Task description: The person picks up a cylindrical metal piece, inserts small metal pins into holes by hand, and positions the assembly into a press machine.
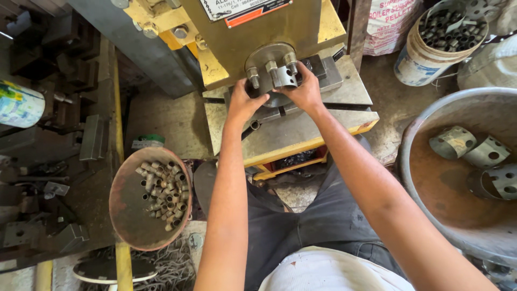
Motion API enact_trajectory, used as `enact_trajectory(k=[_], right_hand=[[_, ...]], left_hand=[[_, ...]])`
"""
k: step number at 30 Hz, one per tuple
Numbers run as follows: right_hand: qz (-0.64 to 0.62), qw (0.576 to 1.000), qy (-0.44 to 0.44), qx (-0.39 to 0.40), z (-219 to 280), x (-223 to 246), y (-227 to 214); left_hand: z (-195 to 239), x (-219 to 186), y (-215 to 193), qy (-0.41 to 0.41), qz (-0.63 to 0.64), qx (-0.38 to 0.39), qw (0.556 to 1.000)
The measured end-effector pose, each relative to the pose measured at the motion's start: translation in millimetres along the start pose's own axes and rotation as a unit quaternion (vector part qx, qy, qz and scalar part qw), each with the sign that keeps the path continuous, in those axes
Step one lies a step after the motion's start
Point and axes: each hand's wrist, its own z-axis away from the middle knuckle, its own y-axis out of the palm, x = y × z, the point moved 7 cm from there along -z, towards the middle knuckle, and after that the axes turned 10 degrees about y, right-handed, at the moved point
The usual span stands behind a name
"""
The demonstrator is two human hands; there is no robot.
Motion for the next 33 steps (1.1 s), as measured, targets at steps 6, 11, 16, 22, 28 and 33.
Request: enact_trajectory(k=[6,11,16,22,28,33], right_hand=[[-0.010,1.000,-0.010,0.007,2,3,0],[-0.010,1.000,0.009,0.010,1,-5,2],[-0.029,0.999,0.012,0.012,0,-13,4],[-0.045,0.999,0.017,0.022,2,-15,6],[-0.001,1.000,0.010,0.008,-3,-18,8],[-0.155,0.979,0.076,0.104,25,-19,4]], left_hand=[[-1,-9,-3,0.041,0.025,-0.005,0.999],[1,-14,-3,0.047,0.033,-0.003,0.998],[2,-23,-3,0.071,0.064,0.005,0.995],[1,-23,-5,0.061,0.050,-0.001,0.997],[1,-24,-5,0.107,0.078,-0.023,0.991],[33,-29,-9,0.030,0.137,-0.043,0.989]])
